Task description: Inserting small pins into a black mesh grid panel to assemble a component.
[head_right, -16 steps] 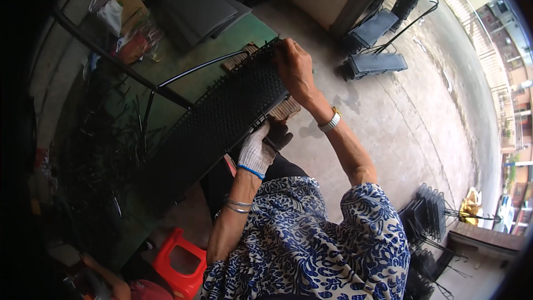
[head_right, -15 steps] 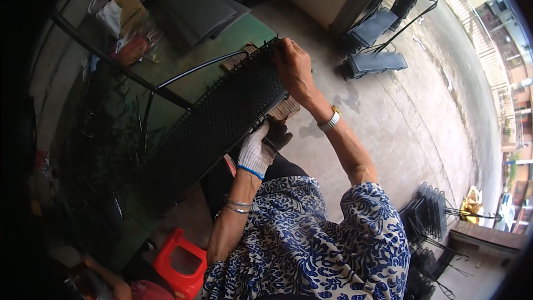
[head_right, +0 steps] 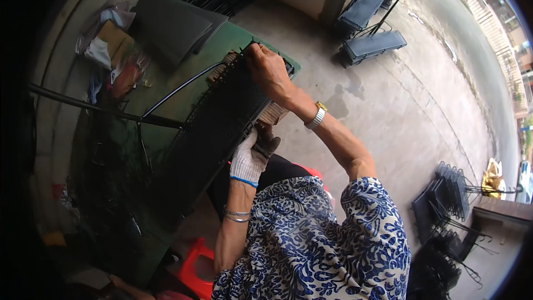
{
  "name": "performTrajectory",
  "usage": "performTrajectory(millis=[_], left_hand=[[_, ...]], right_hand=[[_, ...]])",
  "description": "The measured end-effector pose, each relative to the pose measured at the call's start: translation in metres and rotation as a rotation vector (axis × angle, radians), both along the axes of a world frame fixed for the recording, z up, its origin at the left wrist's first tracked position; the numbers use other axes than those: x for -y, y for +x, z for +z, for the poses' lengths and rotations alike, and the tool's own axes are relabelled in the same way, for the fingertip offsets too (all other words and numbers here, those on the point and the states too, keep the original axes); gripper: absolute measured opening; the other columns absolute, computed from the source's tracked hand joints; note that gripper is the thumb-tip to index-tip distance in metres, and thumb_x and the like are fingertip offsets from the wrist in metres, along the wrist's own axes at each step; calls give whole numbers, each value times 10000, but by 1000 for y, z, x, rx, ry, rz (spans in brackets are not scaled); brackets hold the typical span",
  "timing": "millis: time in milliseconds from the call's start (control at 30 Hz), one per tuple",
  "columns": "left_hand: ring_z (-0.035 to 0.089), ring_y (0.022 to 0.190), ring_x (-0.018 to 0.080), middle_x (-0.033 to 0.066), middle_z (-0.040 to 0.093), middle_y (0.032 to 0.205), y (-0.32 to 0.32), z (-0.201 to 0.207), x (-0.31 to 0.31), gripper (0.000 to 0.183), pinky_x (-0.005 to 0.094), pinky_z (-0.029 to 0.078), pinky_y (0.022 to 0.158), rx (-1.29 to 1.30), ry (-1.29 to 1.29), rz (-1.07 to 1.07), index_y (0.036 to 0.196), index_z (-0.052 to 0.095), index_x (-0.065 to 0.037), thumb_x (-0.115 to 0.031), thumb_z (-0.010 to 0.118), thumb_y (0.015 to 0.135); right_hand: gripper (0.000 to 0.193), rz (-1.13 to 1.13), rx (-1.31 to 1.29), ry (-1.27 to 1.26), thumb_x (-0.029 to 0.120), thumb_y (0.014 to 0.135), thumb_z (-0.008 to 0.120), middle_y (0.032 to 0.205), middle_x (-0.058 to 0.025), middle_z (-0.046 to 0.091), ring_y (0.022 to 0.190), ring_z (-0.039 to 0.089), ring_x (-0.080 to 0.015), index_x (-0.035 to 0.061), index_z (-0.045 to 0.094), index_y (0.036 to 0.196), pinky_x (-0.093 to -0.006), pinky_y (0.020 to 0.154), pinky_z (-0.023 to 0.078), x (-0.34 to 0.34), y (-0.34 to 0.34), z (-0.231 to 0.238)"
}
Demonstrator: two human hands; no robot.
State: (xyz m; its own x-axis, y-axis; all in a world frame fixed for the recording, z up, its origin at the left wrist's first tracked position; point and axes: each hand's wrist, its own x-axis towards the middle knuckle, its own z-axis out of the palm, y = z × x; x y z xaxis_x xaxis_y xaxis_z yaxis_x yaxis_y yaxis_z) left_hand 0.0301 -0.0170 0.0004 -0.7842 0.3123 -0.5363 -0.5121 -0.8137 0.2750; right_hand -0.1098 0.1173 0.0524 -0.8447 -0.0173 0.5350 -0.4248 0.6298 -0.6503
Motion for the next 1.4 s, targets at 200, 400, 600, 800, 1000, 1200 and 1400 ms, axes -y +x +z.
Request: performTrajectory(millis=[200, 400, 600, 800, 1000, 1200, 1400], left_hand=[[653, 865, 237, 134, 657, 955, -1, -2, -5, 227, 451, 561, 784, 23, -56, -37, 1089, 572, -37, -194, 588, 926], [647, 848, 229, 131, 652, 951, 2, 3, -7, 233, 447, 561, 781, 28, -115, -9, 1089, 573, -46, -215, 585, 929], [647, 782, 168, 106, 655, 888, 2, 3, -4, 209, 407, 597, 703, -18, -158, -19, 1082, 576, -67, -199, 595, 921], [649, 738, 160, 96, 655, 876, 3, 9, -4, 206, 386, 601, 668, -12, -189, -18, 1077, 577, -66, -197, 599, 919], [652, 780, 171, 102, 650, 879, 4, 12, -8, 211, 391, 598, 700, -2, -159, -14, 1076, 575, -54, -196, 595, 922], [619, 707, 156, 95, 642, 852, 3, 18, -9, 205, 353, 585, 657, 1, -189, -13, 1074, 576, -62, -201, 595, 925], [521, 573, 109, 76, 627, 804, 3, 22, -9, 142, 268, 480, 505, 0, -157, -2, 1008, 583, -73, -189, 597, 927]], right_hand=[[119, 37, -79, -98, 35, 849, 591, 856, -183, 607, 742, 615, -352, 13, 555, 960, -389, 638, 492, 0, -1, 4], [104, 72, -45, -13, 76, 865, 575, 858, -181, 594, 760, 593, -382, 20, 550, 949, -421, 653, 487, 3, -4, -7], [115, 73, -10, 67, 117, 882, 564, 834, -187, 577, 735, 582, -381, 12, 532, 917, -432, 624, 470, 5, -5, -13], [114, 14, -77, 5, 61, 846, 594, 837, -182, 590, 747, 595, -378, -1, 539, 926, -430, 633, 480, 2, 3, 11], [180, 94, -95, -159, -1, 806, 621, 871, -191, 616, 769, 613, -367, 2, 571, 979, -394, 653, 496, 2, -1, 6], [141, 77, -46, 37, 76, 842, 606, 846, -175, 592, 745, 608, -359, 12, 579, 965, -411, 645, 493, 11, -4, -6], [133, 33, -79, 341, 125, 840, 599, 955, -164, 552, 841, 576, -338, 71, 622, 959, -411, 683, 478, 15, -7, -9]])
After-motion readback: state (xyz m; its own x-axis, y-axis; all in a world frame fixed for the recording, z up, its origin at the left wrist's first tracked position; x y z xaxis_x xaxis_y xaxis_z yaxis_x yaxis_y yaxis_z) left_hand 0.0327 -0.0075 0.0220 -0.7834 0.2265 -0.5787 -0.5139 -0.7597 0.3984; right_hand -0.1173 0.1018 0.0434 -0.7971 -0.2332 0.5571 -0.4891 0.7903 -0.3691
